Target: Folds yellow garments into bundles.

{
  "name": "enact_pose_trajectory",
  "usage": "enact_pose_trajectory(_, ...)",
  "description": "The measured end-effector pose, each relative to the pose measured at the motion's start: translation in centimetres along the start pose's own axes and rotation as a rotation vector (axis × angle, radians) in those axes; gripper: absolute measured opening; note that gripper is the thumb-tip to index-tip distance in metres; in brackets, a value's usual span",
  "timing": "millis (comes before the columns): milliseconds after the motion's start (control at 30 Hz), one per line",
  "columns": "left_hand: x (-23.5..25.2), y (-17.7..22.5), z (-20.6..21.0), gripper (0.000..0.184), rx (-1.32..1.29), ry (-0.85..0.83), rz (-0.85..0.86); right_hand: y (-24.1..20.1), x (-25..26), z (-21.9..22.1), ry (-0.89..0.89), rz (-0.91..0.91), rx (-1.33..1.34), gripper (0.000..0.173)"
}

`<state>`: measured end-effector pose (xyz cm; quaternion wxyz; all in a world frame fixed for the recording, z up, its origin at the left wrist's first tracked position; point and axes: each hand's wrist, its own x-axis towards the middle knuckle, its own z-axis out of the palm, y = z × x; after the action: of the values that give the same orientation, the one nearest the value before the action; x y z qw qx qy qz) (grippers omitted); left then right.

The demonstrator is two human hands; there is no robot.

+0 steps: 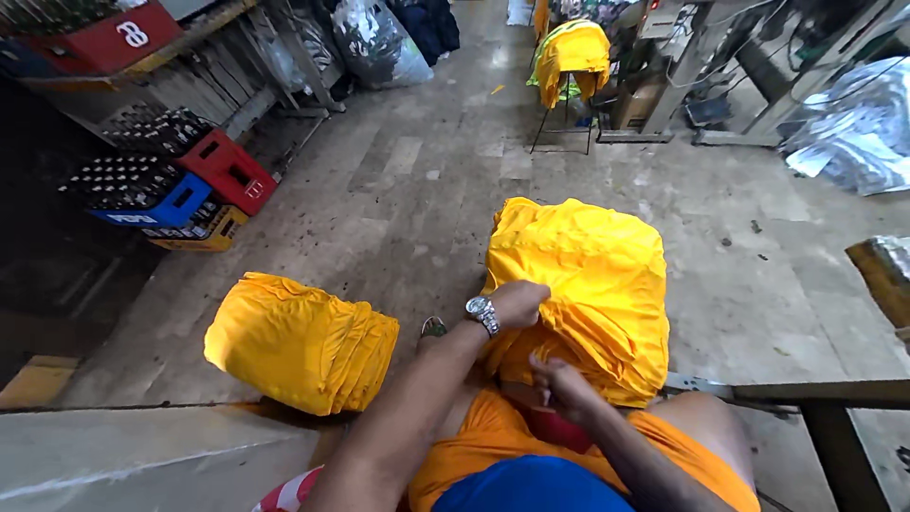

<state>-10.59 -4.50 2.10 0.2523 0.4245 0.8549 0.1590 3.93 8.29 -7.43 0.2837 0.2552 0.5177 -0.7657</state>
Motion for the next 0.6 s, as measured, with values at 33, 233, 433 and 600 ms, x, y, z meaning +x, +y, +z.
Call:
enact_pose_trajectory(33, -0.2, -0.2, 1.0, 0.037, -0.022, -0.074, -0.007, -2.2, -0.9, -0.3, -0.040, -0.038, 0.143, 0.023)
enact_pose_trajectory(233, 1.6, -0.2, 3.7, 0.033, -0.055, 0.060, -0.241, -7.0, -3.8, -3.6, -0.028, -0.154, 0.075, 0.021)
enact_pose_trajectory(433, 2.5, 2.0, -0.1, 0.031, 0.088, 0.035, -0.180, 2.7, 2.2, -2.8, 0.108, 0.047, -0.353, 0.038)
enact_pose_trajectory(600, 1.0, 0.6, 0.4, 0.037, 0.090, -0.160, -0.094, -1.6, 0.5, 0.4, 0.029, -0.055, 0.112, 0.020)
